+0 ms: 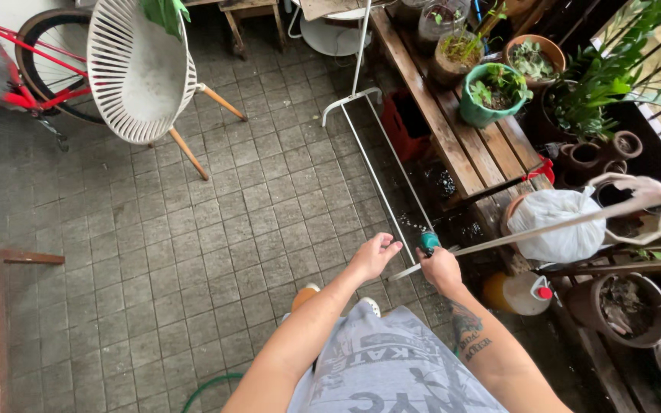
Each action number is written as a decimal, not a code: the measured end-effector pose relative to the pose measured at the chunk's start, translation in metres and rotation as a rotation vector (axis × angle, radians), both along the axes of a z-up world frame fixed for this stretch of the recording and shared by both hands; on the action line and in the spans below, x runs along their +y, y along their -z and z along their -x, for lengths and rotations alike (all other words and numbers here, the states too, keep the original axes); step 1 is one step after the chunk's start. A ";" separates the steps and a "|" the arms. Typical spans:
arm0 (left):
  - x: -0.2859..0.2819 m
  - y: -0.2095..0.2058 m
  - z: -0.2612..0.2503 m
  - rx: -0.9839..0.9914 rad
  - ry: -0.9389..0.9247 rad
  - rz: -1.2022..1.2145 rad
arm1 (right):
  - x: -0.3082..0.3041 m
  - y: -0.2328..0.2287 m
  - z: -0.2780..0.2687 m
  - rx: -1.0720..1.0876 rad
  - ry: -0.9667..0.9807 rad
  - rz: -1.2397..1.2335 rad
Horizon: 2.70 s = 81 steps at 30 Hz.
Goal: The person uses a hose with a spray nozzle to water a collection of potted plants arranged on a wooden shelf and the tiled floor. They systematically direct the water stream across the plants and the surrounding area, moving the nozzle back and forth to cover different sections.
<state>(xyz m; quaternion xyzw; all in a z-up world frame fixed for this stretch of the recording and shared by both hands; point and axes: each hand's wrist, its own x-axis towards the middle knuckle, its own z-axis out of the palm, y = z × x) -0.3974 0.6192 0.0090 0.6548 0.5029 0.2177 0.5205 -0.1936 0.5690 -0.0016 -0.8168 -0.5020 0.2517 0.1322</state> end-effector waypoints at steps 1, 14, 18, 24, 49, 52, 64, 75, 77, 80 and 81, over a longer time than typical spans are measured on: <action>0.014 0.001 0.005 0.026 0.004 0.001 | 0.013 0.002 0.005 0.029 -0.025 0.025; 0.237 0.017 0.201 0.189 -0.069 0.066 | 0.242 -0.026 0.206 0.061 -0.259 -0.036; 0.307 0.016 0.275 0.156 -0.106 0.061 | 0.324 -0.027 0.275 0.009 -0.202 0.030; 0.390 0.011 0.328 0.122 -0.082 0.094 | 0.406 -0.037 0.326 -0.007 -0.098 0.070; 0.767 -0.030 0.340 0.119 -0.154 -0.099 | 0.772 -0.098 0.393 0.089 -0.210 -0.044; 0.792 -0.044 0.350 0.133 -0.244 -0.164 | 0.801 -0.107 0.414 0.088 -0.209 -0.059; 0.878 -0.001 0.455 0.250 -0.176 0.038 | 0.858 -0.094 0.536 0.037 -0.135 -0.057; 0.860 0.010 0.495 0.015 0.236 0.178 | 0.825 -0.083 0.579 -0.065 0.341 0.091; 0.859 0.000 0.485 0.034 0.355 0.145 | 0.815 -0.091 0.572 -0.109 0.394 0.057; 0.841 -0.020 0.471 -0.089 0.416 0.022 | 0.794 -0.099 0.570 -0.162 0.430 -0.006; 0.831 -0.027 0.468 -0.103 0.420 0.023 | 0.785 -0.101 0.571 -0.155 0.437 0.009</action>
